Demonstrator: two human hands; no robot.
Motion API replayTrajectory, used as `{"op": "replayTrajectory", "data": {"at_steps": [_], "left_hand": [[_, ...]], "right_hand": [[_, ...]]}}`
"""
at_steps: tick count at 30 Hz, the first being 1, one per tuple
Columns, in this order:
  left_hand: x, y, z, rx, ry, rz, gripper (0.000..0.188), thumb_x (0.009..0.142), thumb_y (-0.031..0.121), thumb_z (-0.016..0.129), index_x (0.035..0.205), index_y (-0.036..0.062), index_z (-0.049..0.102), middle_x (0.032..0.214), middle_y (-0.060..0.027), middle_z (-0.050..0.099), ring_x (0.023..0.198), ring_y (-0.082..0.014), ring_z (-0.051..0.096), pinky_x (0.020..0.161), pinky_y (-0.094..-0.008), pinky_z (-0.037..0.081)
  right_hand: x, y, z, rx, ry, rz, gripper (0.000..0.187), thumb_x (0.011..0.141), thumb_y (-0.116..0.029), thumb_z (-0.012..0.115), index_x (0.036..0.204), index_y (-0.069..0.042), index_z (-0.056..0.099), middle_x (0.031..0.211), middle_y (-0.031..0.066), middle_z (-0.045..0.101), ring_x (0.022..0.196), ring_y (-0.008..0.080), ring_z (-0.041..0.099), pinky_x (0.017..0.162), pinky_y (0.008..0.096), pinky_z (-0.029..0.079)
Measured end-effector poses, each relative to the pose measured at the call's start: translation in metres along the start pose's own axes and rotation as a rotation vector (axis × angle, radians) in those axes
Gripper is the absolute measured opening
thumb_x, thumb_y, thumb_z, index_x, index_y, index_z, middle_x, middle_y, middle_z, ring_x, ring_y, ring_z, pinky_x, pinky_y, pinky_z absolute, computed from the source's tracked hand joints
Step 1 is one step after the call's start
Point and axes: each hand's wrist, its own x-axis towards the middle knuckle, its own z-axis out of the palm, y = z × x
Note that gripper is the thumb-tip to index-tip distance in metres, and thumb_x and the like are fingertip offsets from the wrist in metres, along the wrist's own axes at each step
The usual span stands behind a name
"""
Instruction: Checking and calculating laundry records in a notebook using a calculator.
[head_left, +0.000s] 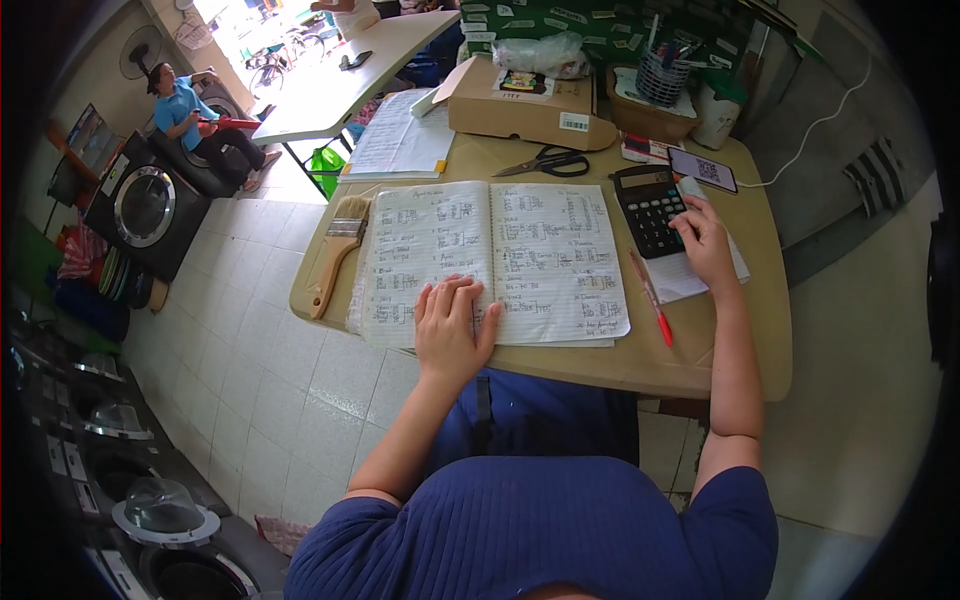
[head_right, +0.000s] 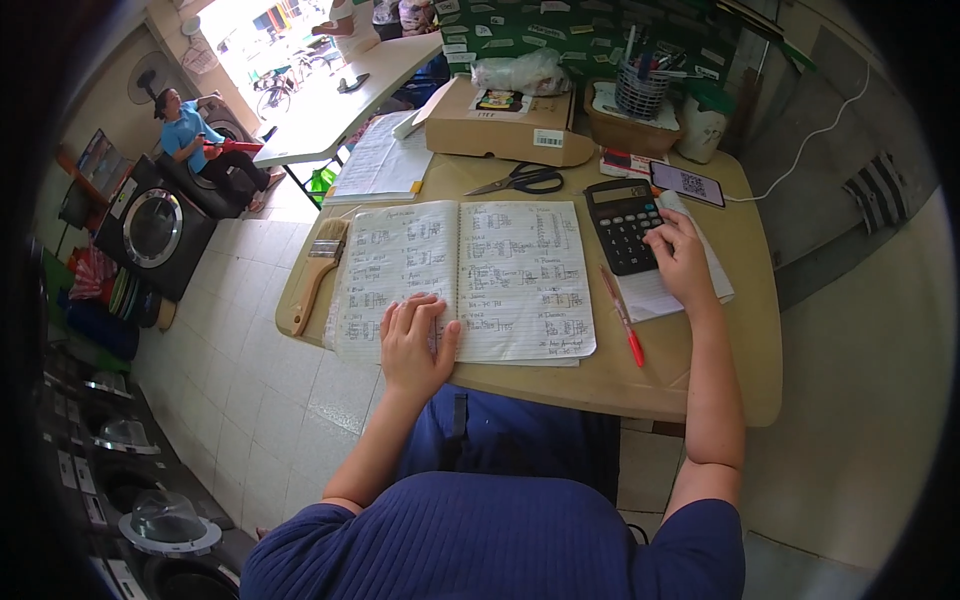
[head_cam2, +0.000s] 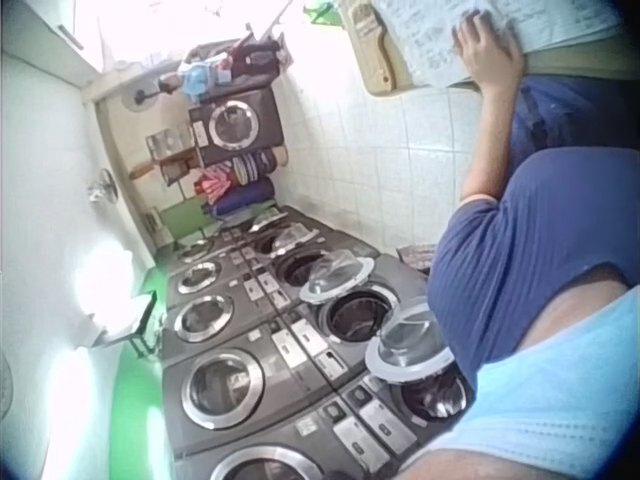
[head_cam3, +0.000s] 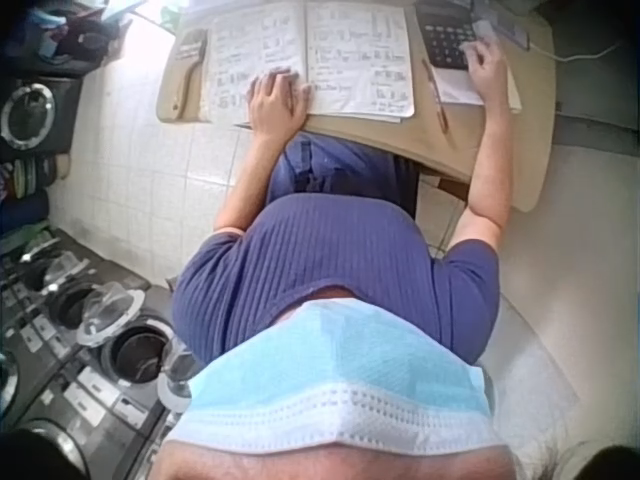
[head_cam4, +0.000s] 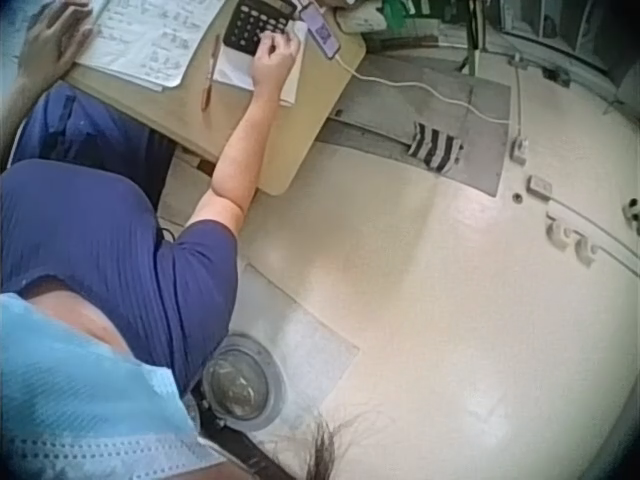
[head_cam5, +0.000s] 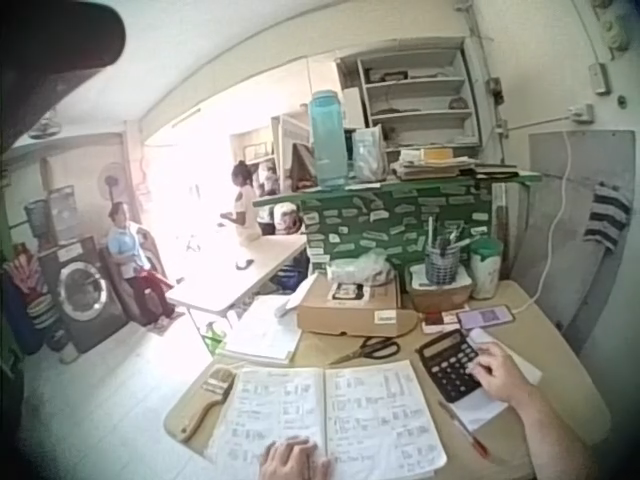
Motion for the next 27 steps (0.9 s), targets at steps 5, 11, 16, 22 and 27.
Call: {"op": "replayTrajectory", "data": {"at_steps": [5,11,16,22,27], "left_hand": [[-0.003,-0.002,0.001,0.014,-0.021,-0.044,0.028,0.094,0.031,0.065,0.110,0.0073,0.066,0.118,-0.0106,0.067,0.123,-0.0303,0.060,0.113,-0.0498,0.033],[0.000,0.000,0.000,0.046,-0.022,-0.038,0.029,0.095,0.034,0.064,0.109,0.0078,0.065,0.118,-0.0097,0.067,0.123,-0.0294,0.059,0.114,-0.0499,0.030],[-0.001,0.001,0.001,0.055,-0.016,-0.038,0.030,0.094,0.035,0.064,0.108,0.0083,0.065,0.117,-0.0089,0.067,0.121,-0.0286,0.059,0.114,-0.0496,0.029],[-0.001,0.000,0.002,0.058,-0.007,-0.033,0.029,0.094,0.034,0.065,0.107,0.0086,0.065,0.116,-0.0081,0.066,0.119,-0.0282,0.059,0.114,-0.0499,0.028],[0.000,0.000,0.000,0.071,0.006,-0.013,0.028,0.094,0.034,0.065,0.106,0.0089,0.065,0.115,-0.0079,0.066,0.118,-0.0280,0.059,0.114,-0.0502,0.028]], "right_hand": [[0.000,-0.027,0.010,-0.014,-0.003,-0.168,0.013,0.091,-0.014,0.072,0.089,-0.002,0.077,0.144,0.0152,0.055,0.130,0.0346,0.053,0.107,0.0407,0.043],[-0.006,-0.041,0.017,-0.203,-0.039,-0.293,0.011,0.086,-0.013,0.074,0.084,-0.002,0.077,0.142,0.0124,0.057,0.136,0.0383,0.046,0.115,0.0475,0.033],[-0.006,-0.043,0.016,-0.231,0.003,-0.321,0.013,0.085,-0.015,0.074,0.081,-0.003,0.078,0.140,0.0114,0.059,0.137,0.0377,0.046,0.117,0.0518,0.028],[-0.008,-0.046,0.014,-0.274,-0.036,-0.327,0.018,0.085,-0.014,0.074,0.070,-0.003,0.076,0.128,0.0078,0.066,0.135,0.0341,0.049,0.117,0.0577,0.025],[-0.001,-0.024,-0.003,-0.148,-0.015,-0.242,0.023,0.086,-0.012,0.073,0.066,-0.001,0.075,0.116,0.0075,0.071,0.123,0.0308,0.057,0.110,0.0468,0.036]]}}
